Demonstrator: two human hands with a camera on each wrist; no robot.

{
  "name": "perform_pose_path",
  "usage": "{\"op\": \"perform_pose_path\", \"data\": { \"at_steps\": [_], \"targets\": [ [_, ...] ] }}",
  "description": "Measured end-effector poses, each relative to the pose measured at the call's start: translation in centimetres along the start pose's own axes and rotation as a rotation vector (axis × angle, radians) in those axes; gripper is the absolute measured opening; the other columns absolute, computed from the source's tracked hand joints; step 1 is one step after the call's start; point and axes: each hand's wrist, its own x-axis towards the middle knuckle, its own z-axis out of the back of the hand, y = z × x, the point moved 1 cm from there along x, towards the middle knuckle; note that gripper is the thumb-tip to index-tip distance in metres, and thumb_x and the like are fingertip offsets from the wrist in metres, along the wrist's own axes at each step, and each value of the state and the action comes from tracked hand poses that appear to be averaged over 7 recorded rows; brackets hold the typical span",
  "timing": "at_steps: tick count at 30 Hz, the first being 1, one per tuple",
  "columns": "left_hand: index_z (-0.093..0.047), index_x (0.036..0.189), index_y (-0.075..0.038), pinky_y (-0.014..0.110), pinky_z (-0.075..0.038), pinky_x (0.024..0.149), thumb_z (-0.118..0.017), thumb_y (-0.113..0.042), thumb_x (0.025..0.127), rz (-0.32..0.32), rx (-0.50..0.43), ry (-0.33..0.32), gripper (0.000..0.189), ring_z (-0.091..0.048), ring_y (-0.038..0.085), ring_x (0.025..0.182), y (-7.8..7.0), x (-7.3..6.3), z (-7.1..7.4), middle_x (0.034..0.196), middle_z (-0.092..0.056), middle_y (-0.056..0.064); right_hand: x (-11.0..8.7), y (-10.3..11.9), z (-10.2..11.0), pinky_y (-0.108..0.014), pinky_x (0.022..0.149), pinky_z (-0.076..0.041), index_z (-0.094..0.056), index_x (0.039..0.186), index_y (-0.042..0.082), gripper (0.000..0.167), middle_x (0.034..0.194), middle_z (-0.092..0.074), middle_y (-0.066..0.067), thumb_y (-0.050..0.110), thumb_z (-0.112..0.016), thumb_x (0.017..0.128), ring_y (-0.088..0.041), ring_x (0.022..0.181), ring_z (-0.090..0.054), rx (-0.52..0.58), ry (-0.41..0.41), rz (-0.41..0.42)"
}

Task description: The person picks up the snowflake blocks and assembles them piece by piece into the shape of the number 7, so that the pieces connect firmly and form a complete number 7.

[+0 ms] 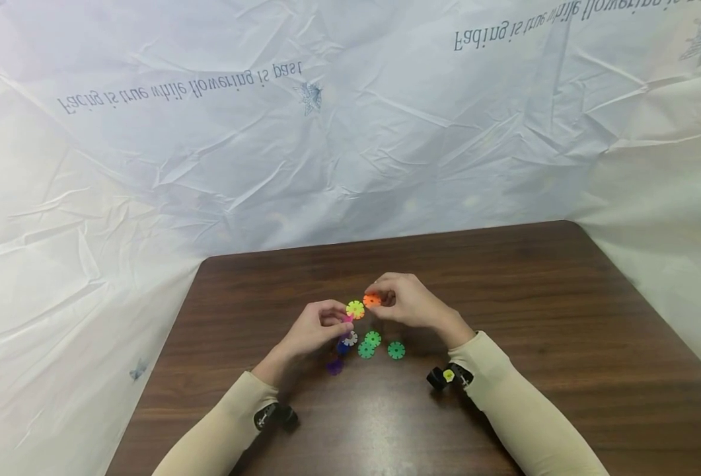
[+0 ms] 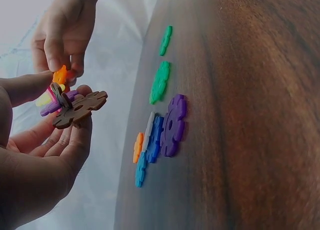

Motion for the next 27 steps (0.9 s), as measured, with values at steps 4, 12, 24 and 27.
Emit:
{"op": "perform_pose_path", "data": {
  "at_steps": [4,12,24,27],
  "targets": [
    [-0.065,0.11,0.001,0.026,-0.055,0.07,-0.072,-0.015,0.089,-0.01,-0.012,-0.014,0.027,-0.066,0.01,0.08,1.08,0.43,-0.09,0.1,-0.069,0.014,0.15,0.13,0.0,-0.032,0.068,-0.057,-0.072,0.11,0.013,0.024,0.107,-0.066,0.001,0.018,-0.074,0.087,-0.006,0.079,-0.062,0.008,-0.014,-0.007],
    [-0.067,0.109,-0.003,0.025,-0.055,0.07,-0.074,-0.017,0.087,-0.024,0.005,-0.023,0.027,-0.068,0.013,0.081,0.94,0.01,-0.19,0.097,-0.069,0.011,0.25,0.54,-0.22,-0.038,0.069,-0.057,-0.072,0.11,0.013,0.024,0.106,-0.066,0.001,0.018,-0.074,0.086,-0.005,0.079,-0.061,0.02,-0.002,-0.036],
    [-0.068,0.109,-0.003,0.023,-0.055,0.071,-0.076,-0.016,0.086,-0.043,0.024,-0.026,0.028,-0.067,0.014,0.081,1.16,0.27,-0.15,0.097,-0.07,0.011,0.4,0.73,-0.45,-0.039,0.069,-0.057,-0.073,0.108,0.012,0.023,0.102,-0.066,0.001,0.015,-0.075,0.085,-0.006,0.078,-0.06,0.002,-0.007,-0.025],
    [-0.068,0.11,-0.004,0.024,-0.055,0.071,-0.076,-0.016,0.086,-0.041,0.031,-0.027,0.028,-0.067,0.017,0.084,1.21,0.29,-0.12,0.098,-0.07,0.011,0.43,0.88,-0.42,-0.036,0.068,-0.057,-0.073,0.108,0.011,0.023,0.101,-0.066,0.002,0.015,-0.075,0.086,-0.006,0.078,-0.06,-0.009,-0.005,-0.021]
  ]
}}
